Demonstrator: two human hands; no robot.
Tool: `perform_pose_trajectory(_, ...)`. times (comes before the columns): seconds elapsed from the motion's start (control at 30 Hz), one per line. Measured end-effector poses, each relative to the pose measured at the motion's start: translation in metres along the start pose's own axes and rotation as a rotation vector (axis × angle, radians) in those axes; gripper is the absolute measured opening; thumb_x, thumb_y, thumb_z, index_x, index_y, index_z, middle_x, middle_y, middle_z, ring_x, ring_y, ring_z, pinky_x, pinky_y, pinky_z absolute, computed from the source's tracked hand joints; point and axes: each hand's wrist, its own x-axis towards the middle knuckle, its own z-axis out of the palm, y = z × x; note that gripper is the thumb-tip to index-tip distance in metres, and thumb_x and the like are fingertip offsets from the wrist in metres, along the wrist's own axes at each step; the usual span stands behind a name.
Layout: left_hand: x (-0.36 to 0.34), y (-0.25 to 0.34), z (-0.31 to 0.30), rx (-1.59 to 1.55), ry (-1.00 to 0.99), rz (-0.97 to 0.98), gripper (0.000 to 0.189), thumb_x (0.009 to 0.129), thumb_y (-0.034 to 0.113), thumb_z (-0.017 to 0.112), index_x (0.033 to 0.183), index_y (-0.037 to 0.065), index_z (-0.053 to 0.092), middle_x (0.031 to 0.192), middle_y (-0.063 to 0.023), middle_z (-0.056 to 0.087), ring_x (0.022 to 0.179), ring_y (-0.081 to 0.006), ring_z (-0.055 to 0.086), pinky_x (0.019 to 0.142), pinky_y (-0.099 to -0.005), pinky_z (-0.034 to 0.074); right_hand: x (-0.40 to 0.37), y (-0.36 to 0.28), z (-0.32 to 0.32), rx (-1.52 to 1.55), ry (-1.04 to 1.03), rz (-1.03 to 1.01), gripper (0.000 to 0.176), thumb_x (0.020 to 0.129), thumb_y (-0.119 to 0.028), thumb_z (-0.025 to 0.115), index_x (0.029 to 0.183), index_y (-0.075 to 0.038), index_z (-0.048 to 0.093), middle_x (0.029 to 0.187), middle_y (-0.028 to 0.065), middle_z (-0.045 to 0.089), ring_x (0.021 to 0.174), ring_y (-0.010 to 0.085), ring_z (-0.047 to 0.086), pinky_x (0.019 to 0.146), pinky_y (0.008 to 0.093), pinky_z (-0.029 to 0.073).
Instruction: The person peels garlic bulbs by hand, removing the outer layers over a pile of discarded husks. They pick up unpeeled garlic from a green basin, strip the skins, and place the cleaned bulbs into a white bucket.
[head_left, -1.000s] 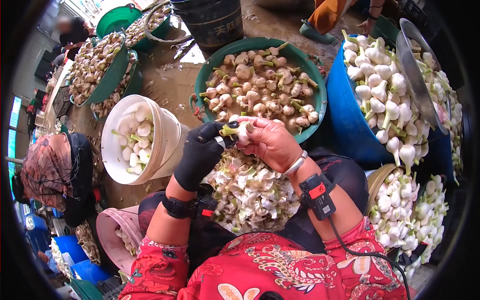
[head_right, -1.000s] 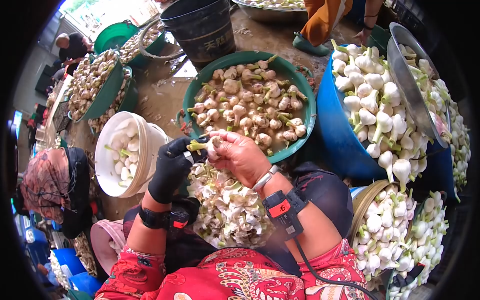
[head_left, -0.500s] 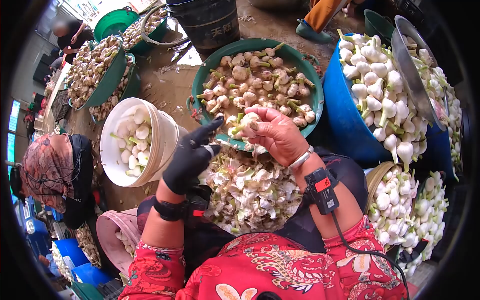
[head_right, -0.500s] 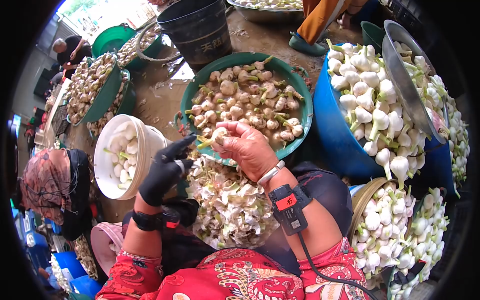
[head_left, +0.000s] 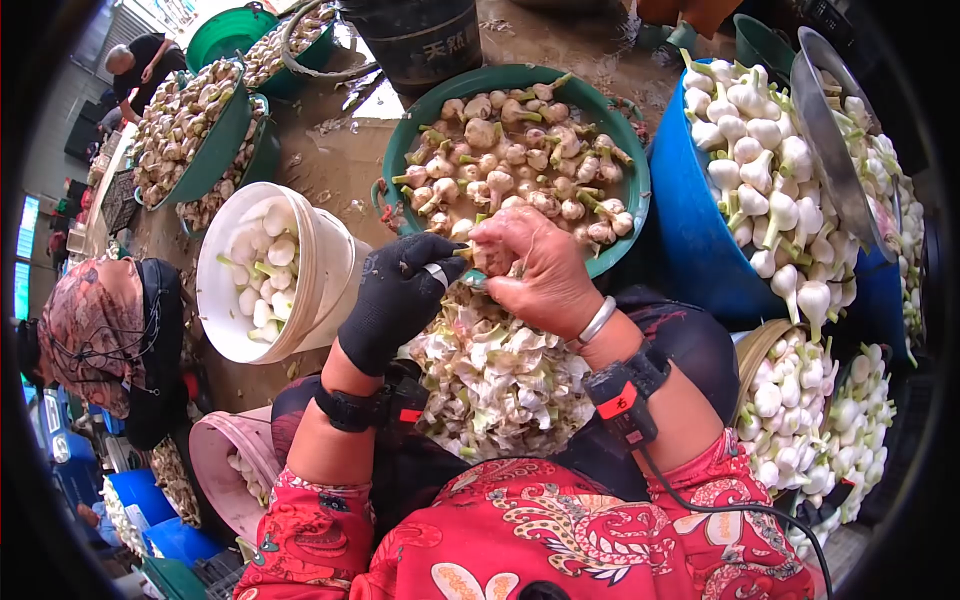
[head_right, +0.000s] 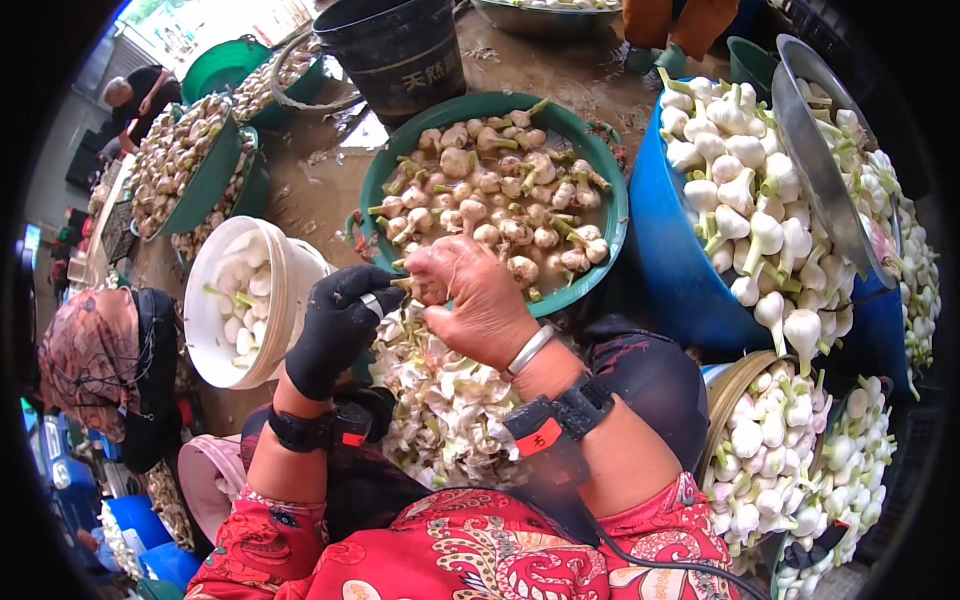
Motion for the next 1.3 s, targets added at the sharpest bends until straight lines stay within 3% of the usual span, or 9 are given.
perform_pose_trajectory(0.33, -0.002, 0.010, 0.004, -0.674, 0.024, -0.248, 0.010, 0.081, -0.001, 0.058, 0.089, 0.000, 0.064, 0.082, -0.0051, 0.065, 0.076, -0.0135, 0.060, 0.071, -0.0263, 0.047, -0.006, 0.006, 0.002, 0.325, -0.027, 0.167, 0.042, 0.071, 0.008, 0.056, 0.111, -0.005, 0.060, 0.089, 0.0038, 0.064, 0.077, 0.0086, 0.058, 0.072, 0.0207, 0.046)
perform_pose_trajectory(0.4, 0.004, 0.004, -0.003, 0.202, 0.052, 0.529, 0.009, 0.081, -0.005, 0.055, 0.083, -0.001, 0.063, 0.077, -0.0082, 0.063, 0.072, -0.0173, 0.061, 0.065, -0.0276, 0.048, -0.002, -0.008, -0.003, 0.521, -0.030, 0.203, 0.041, 0.072, 0.009, 0.056, 0.111, -0.004, 0.060, 0.090, 0.0037, 0.064, 0.079, 0.0088, 0.059, 0.073, 0.0208, 0.047)
perform_pose_trajectory(0.43, 0.009, 0.003, -0.009, 0.340, 0.081, 0.582, 0.011, 0.081, -0.009, 0.052, 0.079, -0.002, 0.060, 0.073, -0.0111, 0.062, 0.069, -0.0204, 0.061, 0.062, -0.0292, 0.049, 0.000, -0.014, -0.006, 0.715, -0.033, 0.237, 0.039, 0.074, 0.010, 0.056, 0.111, -0.003, 0.060, 0.092, 0.0037, 0.065, 0.081, 0.0091, 0.060, 0.075, 0.0209, 0.047)
perform_pose_trajectory(0.53, 0.007, -0.009, -0.016, -0.298, 0.180, 0.254, 0.013, 0.084, -0.009, 0.050, 0.080, -0.002, 0.061, 0.073, -0.0067, 0.061, 0.068, -0.0163, 0.060, 0.061, -0.0285, 0.048, -0.002, -0.015, -0.019, 1.003, -0.086, 0.387, 0.037, 0.076, 0.011, 0.057, 0.111, -0.003, 0.060, 0.094, 0.0041, 0.065, 0.087, 0.0103, 0.061, 0.079, 0.0235, 0.049)
perform_pose_trajectory(0.6, 0.008, -0.005, -0.021, -0.025, 0.154, 0.381, 0.011, 0.086, -0.001, 0.055, 0.079, -0.002, 0.063, 0.070, -0.0039, 0.060, 0.067, -0.0116, 0.057, 0.059, -0.0257, 0.046, 0.000, -0.008, -0.026, 1.061, -0.114, 0.402, 0.046, 0.072, 0.012, 0.064, 0.116, -0.001, 0.057, 0.103, 0.0076, 0.063, 0.093, 0.0152, 0.063, 0.084, 0.0275, 0.051)
perform_pose_trajectory(0.67, -0.006, -0.010, -0.011, -0.127, -0.092, -0.286, 0.012, 0.086, 0.007, 0.061, 0.079, -0.001, 0.066, 0.066, -0.0039, 0.059, 0.069, -0.0092, 0.055, 0.060, -0.0230, 0.044, 0.002, -0.005, -0.028, 1.059, 0.012, 0.509, 0.049, 0.072, 0.011, 0.065, 0.119, -0.001, 0.054, 0.102, 0.0074, 0.063, 0.094, 0.0154, 0.062, 0.084, 0.0283, 0.052)
perform_pose_trajectory(0.7, -0.011, 0.005, -0.004, 0.110, -0.248, -0.352, 0.019, 0.082, 0.018, 0.069, 0.079, 0.000, 0.069, 0.065, -0.0036, 0.060, 0.072, -0.0078, 0.055, 0.063, -0.0223, 0.044, 0.002, -0.003, -0.027, 0.984, 0.060, 0.566, 0.050, 0.072, 0.009, 0.066, 0.120, -0.001, 0.052, 0.101, 0.0072, 0.063, 0.094, 0.0145, 0.062, 0.083, 0.0270, 0.052)
perform_pose_trajectory(0.87, -0.006, 0.016, 0.006, -0.713, -0.135, -0.276, 0.051, 0.082, 0.013, 0.063, 0.130, 0.002, 0.048, 0.106, -0.0057, 0.060, 0.094, -0.0124, 0.056, 0.080, -0.0276, 0.047, 0.000, 0.001, -0.003, 0.770, 0.024, 0.389, 0.041, 0.071, 0.009, 0.064, 0.110, -0.003, 0.060, 0.095, 0.0032, 0.061, 0.086, 0.0101, 0.059, 0.075, 0.0227, 0.050)
perform_pose_trajectory(1.3, -0.002, 0.009, 0.013, -0.912, -0.028, -0.232, 0.043, 0.077, 0.003, 0.067, 0.117, 0.001, 0.054, 0.106, -0.0054, 0.060, 0.095, -0.0144, 0.058, 0.085, -0.0274, 0.047, -0.002, -0.008, 0.002, 0.349, 0.159, 0.232, 0.013, 0.075, -0.003, 0.066, 0.088, -0.003, 0.066, 0.078, 0.0035, 0.063, 0.069, 0.0128, 0.060, 0.066, 0.0260, 0.049)
